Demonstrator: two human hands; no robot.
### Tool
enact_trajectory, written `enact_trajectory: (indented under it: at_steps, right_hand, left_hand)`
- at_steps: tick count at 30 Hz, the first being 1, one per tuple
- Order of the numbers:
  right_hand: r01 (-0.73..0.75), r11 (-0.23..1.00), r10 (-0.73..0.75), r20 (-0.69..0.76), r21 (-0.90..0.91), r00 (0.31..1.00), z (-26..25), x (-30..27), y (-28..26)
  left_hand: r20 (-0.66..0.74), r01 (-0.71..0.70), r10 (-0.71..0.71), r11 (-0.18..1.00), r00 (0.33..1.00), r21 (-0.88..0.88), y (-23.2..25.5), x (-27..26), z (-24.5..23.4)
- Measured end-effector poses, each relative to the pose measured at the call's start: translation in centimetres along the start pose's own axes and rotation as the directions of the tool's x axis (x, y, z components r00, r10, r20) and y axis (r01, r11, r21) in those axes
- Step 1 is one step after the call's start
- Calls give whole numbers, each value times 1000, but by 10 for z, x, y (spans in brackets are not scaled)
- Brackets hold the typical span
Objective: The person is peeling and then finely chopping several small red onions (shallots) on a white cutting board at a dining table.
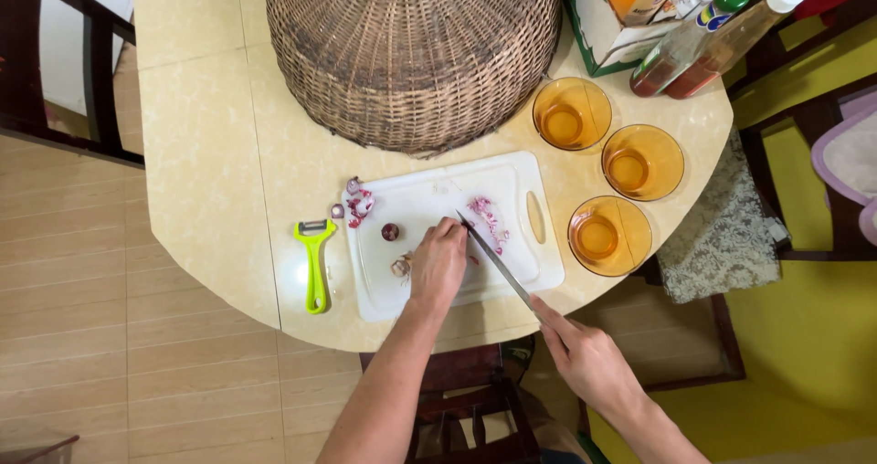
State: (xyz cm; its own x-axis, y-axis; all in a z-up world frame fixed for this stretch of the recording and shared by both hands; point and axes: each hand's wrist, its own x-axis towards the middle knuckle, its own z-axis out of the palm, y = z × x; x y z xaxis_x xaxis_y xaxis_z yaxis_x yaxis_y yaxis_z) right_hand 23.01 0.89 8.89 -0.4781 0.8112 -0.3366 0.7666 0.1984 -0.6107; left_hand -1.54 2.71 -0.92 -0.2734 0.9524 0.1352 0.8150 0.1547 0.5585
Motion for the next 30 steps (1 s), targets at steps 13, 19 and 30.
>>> enact_trajectory:
  at_steps: [13,19,30]
  right_hand:
    - [63,998,-61,-45,29,997,-1,1,-5]
    - [8,997,-8,2,-73,1000,0,3,-4]
    - [156,987,-158,-92,-32,983,0,-9,-3]
  left_hand:
    - [-5,21,-21,999,1000,-29,-4,3,1]
    - [13,7,-6,1000,1000,-29,-3,4,2]
    - [10,47,-47,997,999,-54,-5,7,-2]
